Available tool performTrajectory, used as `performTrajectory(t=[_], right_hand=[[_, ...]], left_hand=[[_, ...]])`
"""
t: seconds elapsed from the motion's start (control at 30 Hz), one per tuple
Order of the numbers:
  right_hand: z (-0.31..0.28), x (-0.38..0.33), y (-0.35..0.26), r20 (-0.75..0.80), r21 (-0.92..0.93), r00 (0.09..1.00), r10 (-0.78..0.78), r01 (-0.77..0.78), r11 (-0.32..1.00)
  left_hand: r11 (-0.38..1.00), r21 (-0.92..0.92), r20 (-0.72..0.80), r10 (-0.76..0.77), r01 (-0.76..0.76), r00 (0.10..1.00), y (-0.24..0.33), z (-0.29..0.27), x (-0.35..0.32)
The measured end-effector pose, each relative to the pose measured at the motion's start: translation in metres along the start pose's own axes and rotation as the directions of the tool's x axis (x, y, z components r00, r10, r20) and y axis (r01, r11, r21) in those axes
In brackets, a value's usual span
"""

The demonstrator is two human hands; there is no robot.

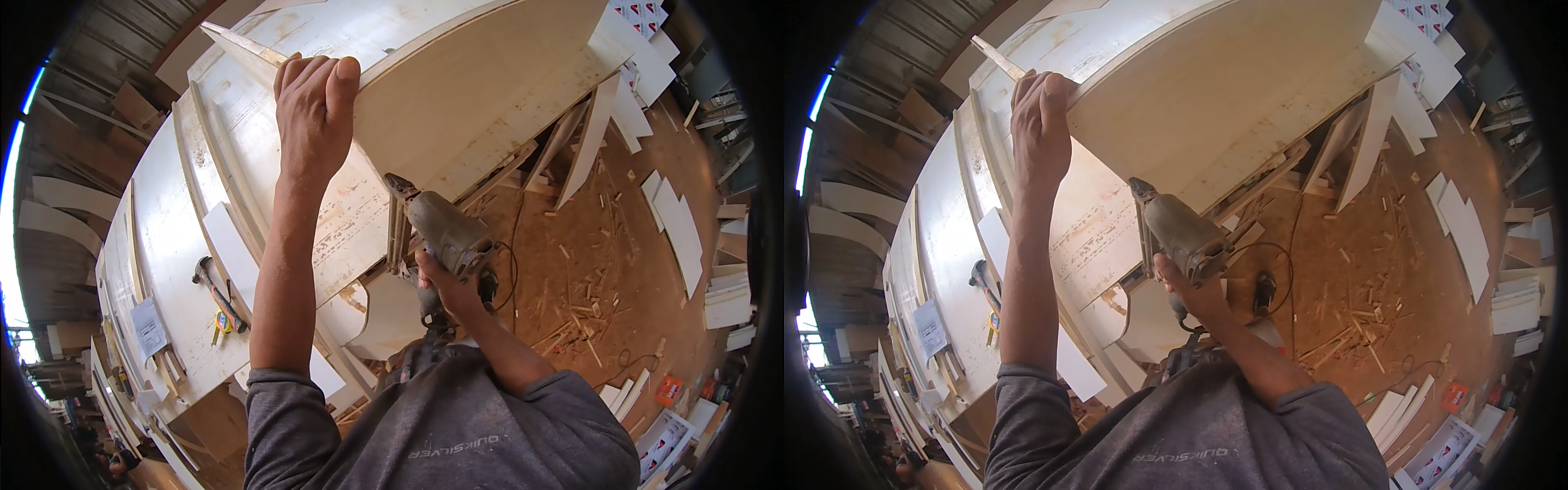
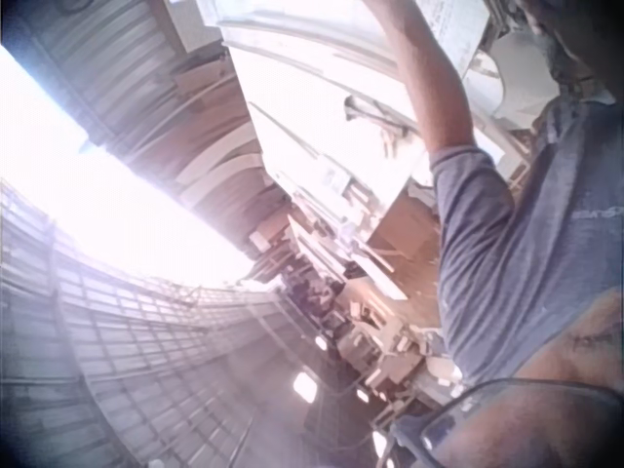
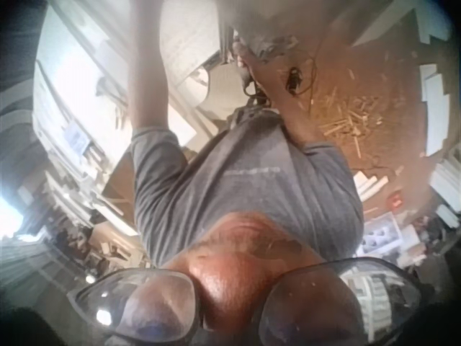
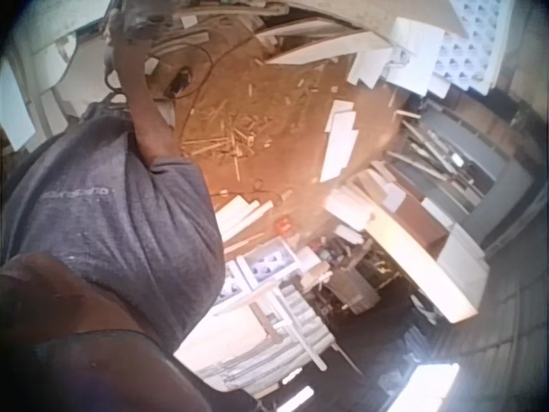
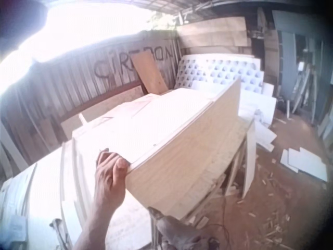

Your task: The person assembles a wooden cabinet structure by positioning plywood panels and securing them with a pneumatic nail gun. The person fits vertical panels into place, checks the alignment, and fires the nail gun repeatedly along the joints to build the box-like frame.

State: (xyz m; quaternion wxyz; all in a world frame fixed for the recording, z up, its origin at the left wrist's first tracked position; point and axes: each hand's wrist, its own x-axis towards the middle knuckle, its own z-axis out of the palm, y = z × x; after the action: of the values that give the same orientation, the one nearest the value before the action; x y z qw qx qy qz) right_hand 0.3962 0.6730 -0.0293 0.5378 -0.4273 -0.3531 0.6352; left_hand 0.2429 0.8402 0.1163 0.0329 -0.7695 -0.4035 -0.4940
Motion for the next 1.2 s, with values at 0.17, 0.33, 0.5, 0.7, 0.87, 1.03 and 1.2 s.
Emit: performTrajectory(t=[0.17, 0.33, 0.5, 0.7, 0.87, 1.03, 1.2], right_hand=[[-0.003, 0.003, 0.007, 0.015, 0.119, 0.999, -0.039, 0.037, 0.992], [-0.009, 0.002, 0.027, 0.018, 0.201, 0.998, 0.065, -0.068, 0.977], [-0.012, -0.008, 0.039, -0.025, 0.480, 0.976, 0.216, -0.178, 0.859], [-0.004, 0.003, 0.040, -0.001, 0.567, 0.975, 0.222, -0.182, 0.804], [-0.004, 0.006, 0.045, 0.012, 0.594, 0.975, 0.222, -0.186, 0.782], [-0.003, 0.004, 0.050, 0.020, 0.596, 0.974, 0.225, -0.192, 0.779], [0.004, 0.003, 0.055, -0.003, 0.583, 0.971, 0.239, -0.193, 0.789]], left_hand=[[1.000, 0.005, -0.003, 0.010, -0.010, 1.000, 0.001, 0.000, 0.000], [1.000, 0.000, 0.017, -0.013, 0.013, 1.000, 0.000, -0.001, 0.000], [1.000, -0.002, 0.011, 0.005, -0.005, 1.000, -0.002, -0.001, 0.000], [0.999, 0.013, 0.033, -0.029, 0.029, 0.999, -0.002, -0.002, -0.001], [1.000, 0.006, 0.026, -0.019, 0.019, 0.999, 0.000, -0.001, 0.000], [1.000, -0.002, 0.032, -0.031, 0.031, 0.999, -0.001, -0.001, 0.000], [0.999, 0.002, 0.031, -0.035, 0.035, 0.999, 0.000, -0.001, -0.001]])
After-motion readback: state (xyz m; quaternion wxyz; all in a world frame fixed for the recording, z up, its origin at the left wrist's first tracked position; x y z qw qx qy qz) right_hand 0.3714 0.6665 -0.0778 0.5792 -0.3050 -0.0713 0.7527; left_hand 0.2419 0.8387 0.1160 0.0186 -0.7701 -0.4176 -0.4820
